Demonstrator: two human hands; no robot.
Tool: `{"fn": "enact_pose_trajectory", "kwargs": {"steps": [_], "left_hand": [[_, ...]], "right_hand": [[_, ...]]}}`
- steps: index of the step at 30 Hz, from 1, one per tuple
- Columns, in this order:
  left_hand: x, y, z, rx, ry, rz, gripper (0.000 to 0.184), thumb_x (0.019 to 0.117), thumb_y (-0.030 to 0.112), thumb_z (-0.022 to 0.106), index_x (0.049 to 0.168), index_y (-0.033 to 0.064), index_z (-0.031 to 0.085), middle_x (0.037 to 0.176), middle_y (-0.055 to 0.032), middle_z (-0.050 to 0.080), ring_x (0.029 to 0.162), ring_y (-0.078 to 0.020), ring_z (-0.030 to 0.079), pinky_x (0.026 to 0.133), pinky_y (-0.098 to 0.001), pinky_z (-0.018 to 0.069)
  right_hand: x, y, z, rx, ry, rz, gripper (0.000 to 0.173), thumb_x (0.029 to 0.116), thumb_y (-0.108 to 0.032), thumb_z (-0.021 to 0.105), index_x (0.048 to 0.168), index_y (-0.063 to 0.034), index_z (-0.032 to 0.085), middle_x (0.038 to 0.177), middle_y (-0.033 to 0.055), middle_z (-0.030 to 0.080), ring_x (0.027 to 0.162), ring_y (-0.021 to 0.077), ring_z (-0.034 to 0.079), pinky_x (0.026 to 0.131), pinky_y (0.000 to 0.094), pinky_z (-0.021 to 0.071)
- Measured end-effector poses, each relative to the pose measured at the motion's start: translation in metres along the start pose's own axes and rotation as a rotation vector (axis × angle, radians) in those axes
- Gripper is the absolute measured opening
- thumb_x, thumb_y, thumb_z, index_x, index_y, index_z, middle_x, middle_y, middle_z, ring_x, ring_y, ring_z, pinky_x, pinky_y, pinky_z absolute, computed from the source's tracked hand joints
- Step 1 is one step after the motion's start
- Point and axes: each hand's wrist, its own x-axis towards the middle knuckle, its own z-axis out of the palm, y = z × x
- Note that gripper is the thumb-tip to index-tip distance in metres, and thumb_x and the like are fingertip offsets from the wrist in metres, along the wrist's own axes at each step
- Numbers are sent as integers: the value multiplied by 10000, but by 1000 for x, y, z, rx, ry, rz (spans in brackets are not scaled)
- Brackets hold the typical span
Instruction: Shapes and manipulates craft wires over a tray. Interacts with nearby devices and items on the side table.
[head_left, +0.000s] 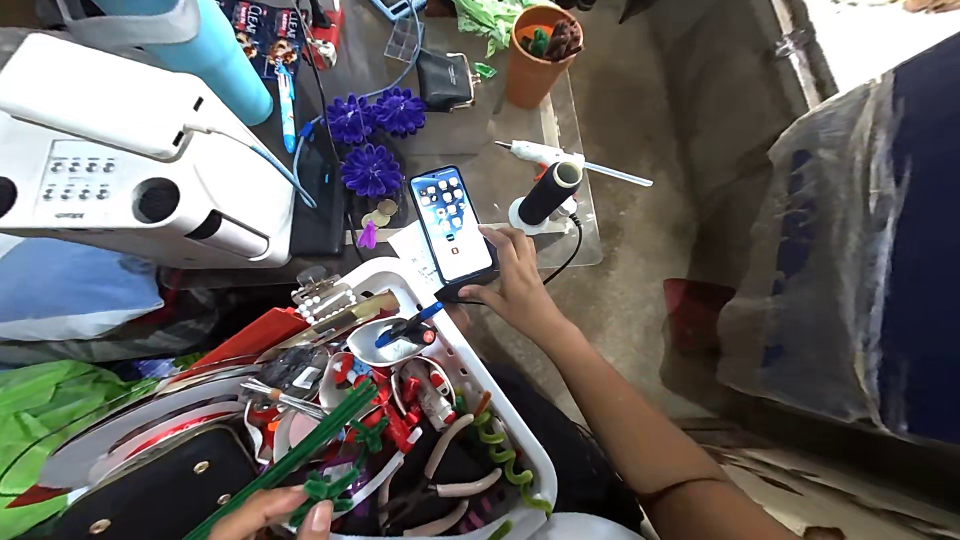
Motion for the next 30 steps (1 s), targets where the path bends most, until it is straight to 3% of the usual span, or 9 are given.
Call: {"fn": "enact_pose_trajectory", "kwargs": {"steps": [17,21,27,30], "left_hand": [[1,1,-1,-7,-1,15,232,935,116,720,1126,243,688,1085,206,695,989,28,662,873,-189,566],[1,1,0,-16,6,9,231,933,113,720,1123,241,690,1080,201,698,986,28,663,872,-186,564],[0,2,0,-17,9,0,225,932,112,721,1117,237,691,1072,199,703,982,27,666,864,-188,569],[-1,3,-1,-17,12,1,233,930,105,721,1120,237,691,1082,199,702,987,28,664,869,-186,567]], "right_hand": [[-3,-6,-8,13,-39,2,677,872,-438,789,1350,-8,578,1390,237,516,1295,408,504,1045,548,472],[0,-8,-8,-4,-57,-4,652,886,-455,770,1351,-36,587,1396,233,505,1299,406,496,1050,554,459],[11,-16,-8,-24,-104,48,670,897,-468,756,1446,-134,565,1442,251,456,1243,412,525,994,556,490],[15,-17,-5,-56,-91,47,605,899,-459,755,1391,-133,620,1446,267,456,1212,420,544,982,570,488]]}}
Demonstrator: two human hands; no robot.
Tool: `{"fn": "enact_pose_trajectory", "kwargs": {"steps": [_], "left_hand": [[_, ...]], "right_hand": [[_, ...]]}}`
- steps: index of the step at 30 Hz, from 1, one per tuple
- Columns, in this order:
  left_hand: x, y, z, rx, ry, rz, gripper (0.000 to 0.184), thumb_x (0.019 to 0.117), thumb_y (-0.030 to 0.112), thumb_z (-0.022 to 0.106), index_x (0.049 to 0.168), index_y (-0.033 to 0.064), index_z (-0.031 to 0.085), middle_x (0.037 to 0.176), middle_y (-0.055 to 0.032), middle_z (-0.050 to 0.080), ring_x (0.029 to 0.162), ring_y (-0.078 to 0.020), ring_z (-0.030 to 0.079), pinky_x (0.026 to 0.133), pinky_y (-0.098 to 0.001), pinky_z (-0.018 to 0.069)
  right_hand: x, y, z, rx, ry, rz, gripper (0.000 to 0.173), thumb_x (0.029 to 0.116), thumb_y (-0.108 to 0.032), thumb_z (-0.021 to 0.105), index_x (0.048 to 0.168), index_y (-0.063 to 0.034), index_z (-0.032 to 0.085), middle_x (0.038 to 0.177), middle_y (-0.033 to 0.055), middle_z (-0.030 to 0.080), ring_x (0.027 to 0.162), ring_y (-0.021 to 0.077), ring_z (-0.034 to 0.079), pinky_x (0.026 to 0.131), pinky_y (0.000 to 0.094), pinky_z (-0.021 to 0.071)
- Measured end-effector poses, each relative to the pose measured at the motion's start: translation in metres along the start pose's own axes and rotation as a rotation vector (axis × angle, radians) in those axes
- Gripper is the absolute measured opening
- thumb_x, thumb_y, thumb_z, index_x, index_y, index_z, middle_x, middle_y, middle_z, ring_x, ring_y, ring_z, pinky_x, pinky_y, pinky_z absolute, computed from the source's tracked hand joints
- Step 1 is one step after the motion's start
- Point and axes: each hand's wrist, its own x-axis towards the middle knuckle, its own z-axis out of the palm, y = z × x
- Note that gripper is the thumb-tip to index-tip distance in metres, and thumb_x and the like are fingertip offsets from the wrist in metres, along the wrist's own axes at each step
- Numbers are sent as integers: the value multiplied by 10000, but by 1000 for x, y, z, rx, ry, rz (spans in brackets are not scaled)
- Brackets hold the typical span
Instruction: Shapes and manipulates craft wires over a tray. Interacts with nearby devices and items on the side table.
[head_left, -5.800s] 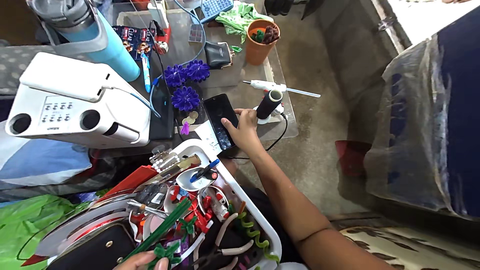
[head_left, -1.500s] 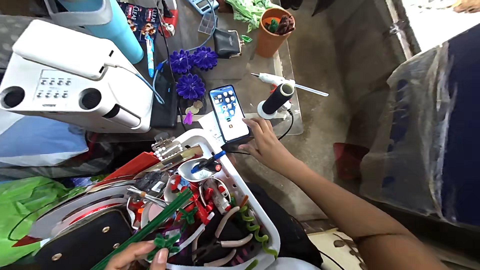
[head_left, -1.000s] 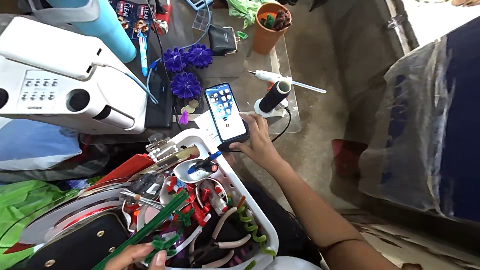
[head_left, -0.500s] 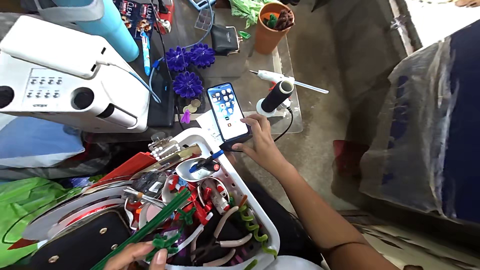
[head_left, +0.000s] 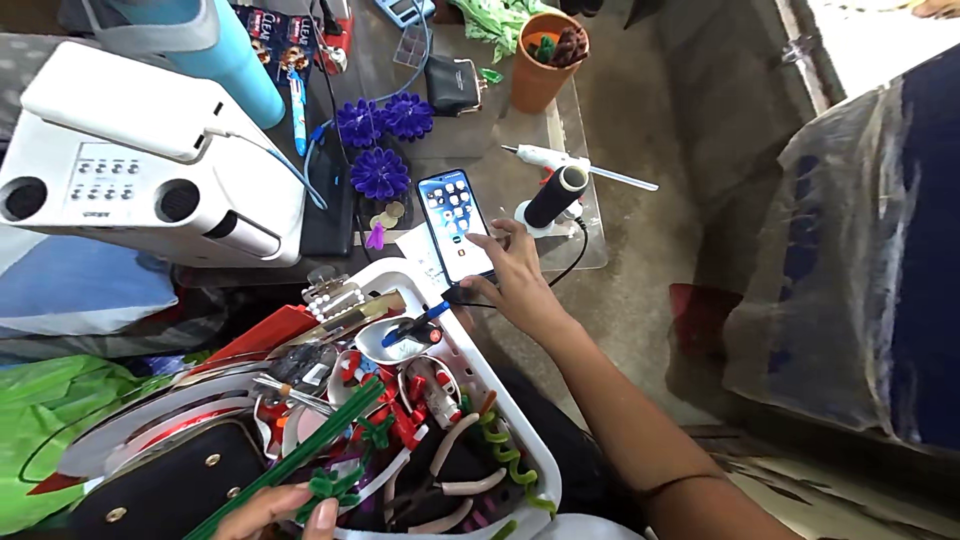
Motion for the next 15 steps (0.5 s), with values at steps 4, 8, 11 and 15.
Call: {"fn": "enact_pose_trajectory", "kwargs": {"steps": [4,8,11,15], "left_hand": [[-1,1,-1,13,4,5,242,928,111,726,1123,250,693,1078,207,700,979,33,664,858,-180,569],[-5,0,-2,26,12,30,250,926,114,729,1127,257,686,1080,214,703,991,41,664,870,-173,565],[-12,2,-1,27,37,15,243,923,102,728,1116,239,676,1061,208,708,958,42,667,849,-169,569],[-22,8,6,38,84,16,231,906,115,744,1107,208,677,1027,175,719,928,35,674,824,-171,576]], "right_hand": [[-4,-9,-8,43,49,15,579,935,-439,722,1406,-124,604,1479,263,420,1190,388,560,959,535,519],[-21,-35,-28,141,150,-92,455,995,-380,652,1321,-62,648,1387,212,524,1225,326,556,1004,479,503],[-41,-72,-50,261,114,-269,287,1029,-283,615,1175,-56,712,1154,106,677,1091,172,637,938,328,544],[-67,-120,-61,512,-124,-504,195,1025,-193,628,1127,-40,695,1069,72,713,1057,107,658,946,261,544]]}}
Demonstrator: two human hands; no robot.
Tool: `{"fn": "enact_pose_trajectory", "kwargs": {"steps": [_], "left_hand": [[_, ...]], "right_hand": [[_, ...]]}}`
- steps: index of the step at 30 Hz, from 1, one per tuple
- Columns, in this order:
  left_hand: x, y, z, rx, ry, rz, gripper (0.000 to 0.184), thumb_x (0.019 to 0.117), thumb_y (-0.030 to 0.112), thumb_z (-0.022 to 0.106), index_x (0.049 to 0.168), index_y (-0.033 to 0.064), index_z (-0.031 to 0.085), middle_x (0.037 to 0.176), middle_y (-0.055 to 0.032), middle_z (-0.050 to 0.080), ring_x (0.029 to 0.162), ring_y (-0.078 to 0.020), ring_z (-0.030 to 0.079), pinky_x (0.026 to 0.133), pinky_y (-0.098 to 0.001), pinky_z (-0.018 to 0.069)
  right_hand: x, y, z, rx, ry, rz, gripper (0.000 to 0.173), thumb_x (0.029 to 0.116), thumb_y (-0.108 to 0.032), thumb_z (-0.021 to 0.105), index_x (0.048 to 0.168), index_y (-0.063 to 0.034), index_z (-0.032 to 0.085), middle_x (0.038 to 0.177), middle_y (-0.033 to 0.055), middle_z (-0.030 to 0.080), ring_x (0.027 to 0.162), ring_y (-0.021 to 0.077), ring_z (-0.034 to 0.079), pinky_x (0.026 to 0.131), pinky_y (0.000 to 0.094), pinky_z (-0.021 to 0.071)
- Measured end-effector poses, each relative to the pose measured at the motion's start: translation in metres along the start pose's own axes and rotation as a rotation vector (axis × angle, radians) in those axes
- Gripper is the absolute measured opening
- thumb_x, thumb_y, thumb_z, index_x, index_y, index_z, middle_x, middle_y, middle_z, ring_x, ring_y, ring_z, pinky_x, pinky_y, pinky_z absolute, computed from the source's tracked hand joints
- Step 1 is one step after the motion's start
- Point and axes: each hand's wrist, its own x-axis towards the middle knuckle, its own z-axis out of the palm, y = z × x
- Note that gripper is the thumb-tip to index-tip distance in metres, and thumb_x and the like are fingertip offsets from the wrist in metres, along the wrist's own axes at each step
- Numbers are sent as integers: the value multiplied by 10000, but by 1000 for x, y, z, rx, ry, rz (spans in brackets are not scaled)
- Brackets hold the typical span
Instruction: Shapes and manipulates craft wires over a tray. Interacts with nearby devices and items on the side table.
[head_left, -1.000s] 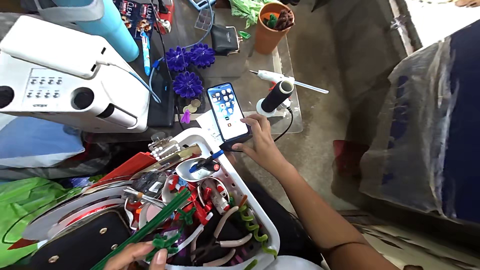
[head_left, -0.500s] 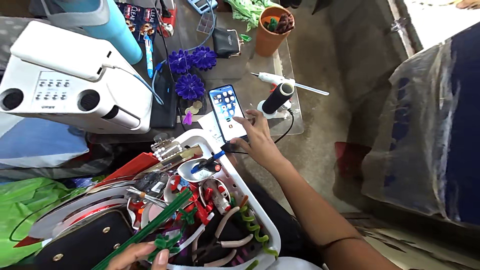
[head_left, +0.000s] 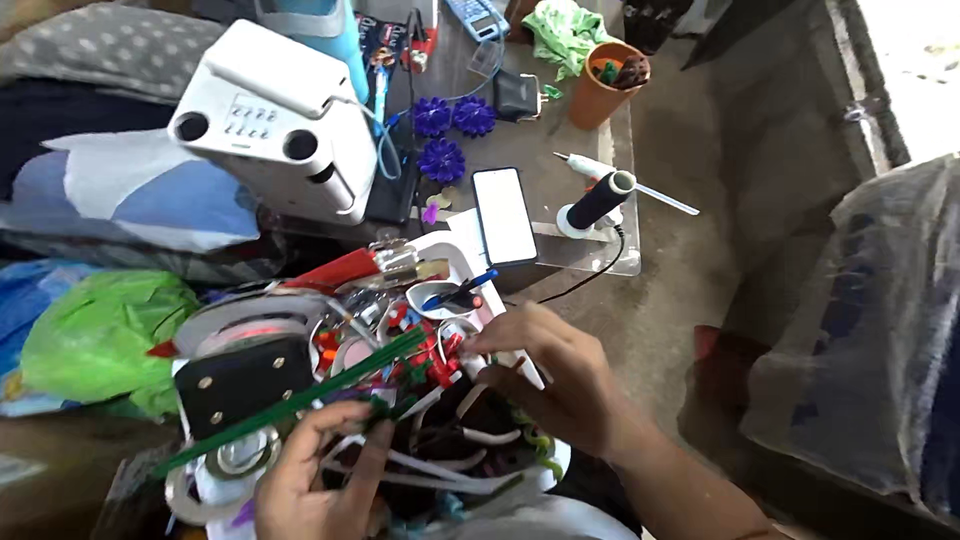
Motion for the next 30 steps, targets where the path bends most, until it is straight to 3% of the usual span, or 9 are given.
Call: {"fn": "enact_pose_trajectory", "kwargs": {"steps": [4,8,13,21,25,30], "left_hand": [[-13,4,3,-13,72,58,176,920,179,733,1086,129,704,990,92,736,877,-2,690,773,-173,587],[-28,9,-3,6,119,87,193,943,215,717,1056,59,706,968,55,741,882,-3,697,793,-181,598],[-47,16,-11,-66,141,138,183,932,149,713,1079,41,698,971,22,748,883,-40,706,791,-206,600],[-74,33,-21,-52,136,106,145,907,159,715,1037,95,716,938,60,745,864,-29,704,782,-205,599],[-83,37,-25,29,121,158,154,928,193,708,1046,95,722,964,58,740,894,-20,703,803,-207,603],[-83,36,-21,26,141,234,186,928,164,692,1093,78,691,1014,40,723,930,-22,682,832,-208,588]], "right_hand": [[-2,-24,26,171,-139,-9,233,999,-135,662,1170,23,670,1074,88,716,1005,65,678,915,217,570],[-2,-38,38,192,-200,-14,236,999,-135,661,1184,11,672,1062,54,730,974,55,693,888,234,593],[-2,-59,43,-76,-241,-265,158,1016,-155,636,1071,-31,716,1014,81,732,999,93,680,902,211,546],[-15,-89,43,-311,-233,-519,78,982,-109,667,1028,-57,703,923,93,706,924,168,678,855,252,544],[-21,-103,46,-265,-204,-444,67,936,-90,692,957,-41,733,884,77,710,872,112,668,794,192,536],[-23,-98,44,-46,-265,-283,131,963,-120,670,988,-1,719,910,64,718,832,40,652,760,168,546]]}}
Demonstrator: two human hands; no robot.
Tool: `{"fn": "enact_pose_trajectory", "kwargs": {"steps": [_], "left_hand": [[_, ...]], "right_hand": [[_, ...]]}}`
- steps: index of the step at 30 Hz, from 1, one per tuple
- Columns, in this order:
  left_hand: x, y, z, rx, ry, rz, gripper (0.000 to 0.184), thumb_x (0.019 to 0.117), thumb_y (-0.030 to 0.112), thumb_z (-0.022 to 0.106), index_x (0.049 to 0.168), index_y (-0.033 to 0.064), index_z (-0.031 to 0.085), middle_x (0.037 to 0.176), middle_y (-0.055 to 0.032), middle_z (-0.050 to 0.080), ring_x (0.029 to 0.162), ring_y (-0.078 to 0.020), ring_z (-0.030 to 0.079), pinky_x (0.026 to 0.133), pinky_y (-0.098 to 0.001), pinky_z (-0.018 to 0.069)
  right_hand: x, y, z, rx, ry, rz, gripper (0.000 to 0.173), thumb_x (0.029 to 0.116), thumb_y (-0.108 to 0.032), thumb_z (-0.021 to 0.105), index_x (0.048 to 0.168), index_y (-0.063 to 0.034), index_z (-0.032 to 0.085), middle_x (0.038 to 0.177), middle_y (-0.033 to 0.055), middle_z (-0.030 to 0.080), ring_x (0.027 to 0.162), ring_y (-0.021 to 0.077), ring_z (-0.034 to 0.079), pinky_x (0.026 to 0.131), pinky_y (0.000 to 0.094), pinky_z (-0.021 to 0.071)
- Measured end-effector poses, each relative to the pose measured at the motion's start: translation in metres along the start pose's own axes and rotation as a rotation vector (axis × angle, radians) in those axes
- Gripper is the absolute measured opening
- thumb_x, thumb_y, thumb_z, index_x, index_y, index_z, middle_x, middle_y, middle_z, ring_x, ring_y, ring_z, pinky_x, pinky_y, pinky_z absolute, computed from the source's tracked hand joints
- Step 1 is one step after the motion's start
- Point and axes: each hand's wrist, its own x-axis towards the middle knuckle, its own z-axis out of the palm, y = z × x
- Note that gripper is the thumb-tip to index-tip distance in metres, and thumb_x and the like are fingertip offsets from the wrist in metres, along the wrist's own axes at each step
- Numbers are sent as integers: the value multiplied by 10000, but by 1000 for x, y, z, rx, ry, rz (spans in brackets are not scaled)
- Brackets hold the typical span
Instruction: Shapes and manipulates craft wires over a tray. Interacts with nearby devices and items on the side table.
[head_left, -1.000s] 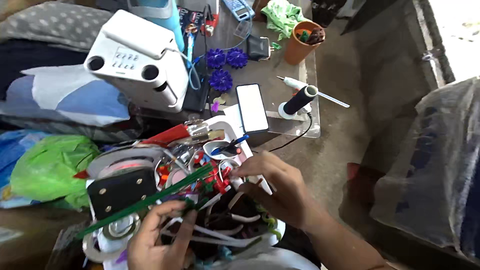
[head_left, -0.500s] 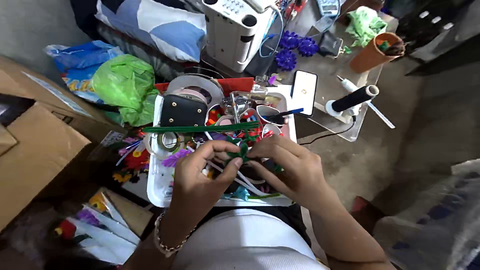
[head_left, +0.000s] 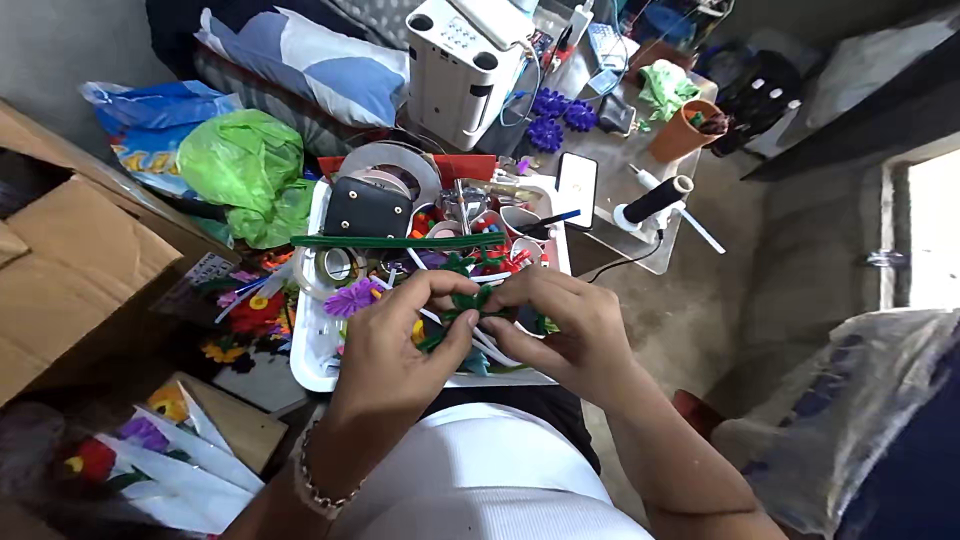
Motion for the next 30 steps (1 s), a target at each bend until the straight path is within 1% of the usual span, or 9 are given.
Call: {"fn": "enact_pose_trajectory", "kwargs": {"steps": [4,7,11,14,18,21,25,27,30], "left_hand": [[0,2,6,79,23,17,196,929,174,691,1102,83,684,1001,47,727,931,-10,677,846,-204,576],[-2,3,10,290,52,106,184,953,215,679,1098,103,704,978,43,746,930,-7,660,963,-270,472],[-2,-1,16,462,105,278,178,1014,249,621,1125,122,678,974,-7,747,901,-60,651,1010,-351,364],[-4,-6,12,450,97,288,202,1021,289,615,1120,141,710,957,0,756,884,-50,653,1018,-366,341],[-6,-7,9,511,79,268,205,996,307,638,1051,167,777,902,3,766,885,-81,663,987,-403,336],[-7,-5,13,554,81,246,198,985,281,645,1024,160,796,926,-8,776,926,-116,676,966,-418,344],[-9,-8,17,361,40,175,200,991,275,645,1036,139,784,1003,0,778,1026,-82,671,991,-350,402],[-9,-15,18,274,38,144,192,984,291,651,1035,158,780,993,36,770,1026,-42,665,984,-320,442],[-8,-20,18,261,51,189,195,1002,284,641,1021,132,762,952,16,749,997,-59,649,955,-288,457]], "right_hand": [[-2,4,0,31,19,26,128,960,-121,662,970,-7,721,897,53,715,820,33,647,742,170,543],[-6,6,6,99,53,104,123,945,-113,670,965,-3,721,896,56,716,813,36,654,741,184,556],[-8,6,13,152,156,138,108,911,-75,690,952,23,713,886,74,715,788,44,647,721,187,551],[-9,2,14,131,176,127,93,893,-53,698,942,24,711,873,83,710,763,50,638,698,175,540],[-11,-2,19,26,196,98,84,886,-49,690,938,14,709,855,88,702,761,77,649,696,180,545],[-15,-1,26,-87,245,68,85,888,-57,686,941,7,702,857,90,697,787,102,661,722,194,558],[-20,0,30,-128,299,63,97,891,-72,678,951,1,703,868,88,700,802,104,668,731,196,562],[-20,0,30,-72,306,85,94,884,-62,689,946,6,701,868,89,700,788,89,662,715,185,559],[-21,0,27,44,266,151,92,882,-49,711,950,13,707,873,85,706,770,74,654,704,188,555]]}}
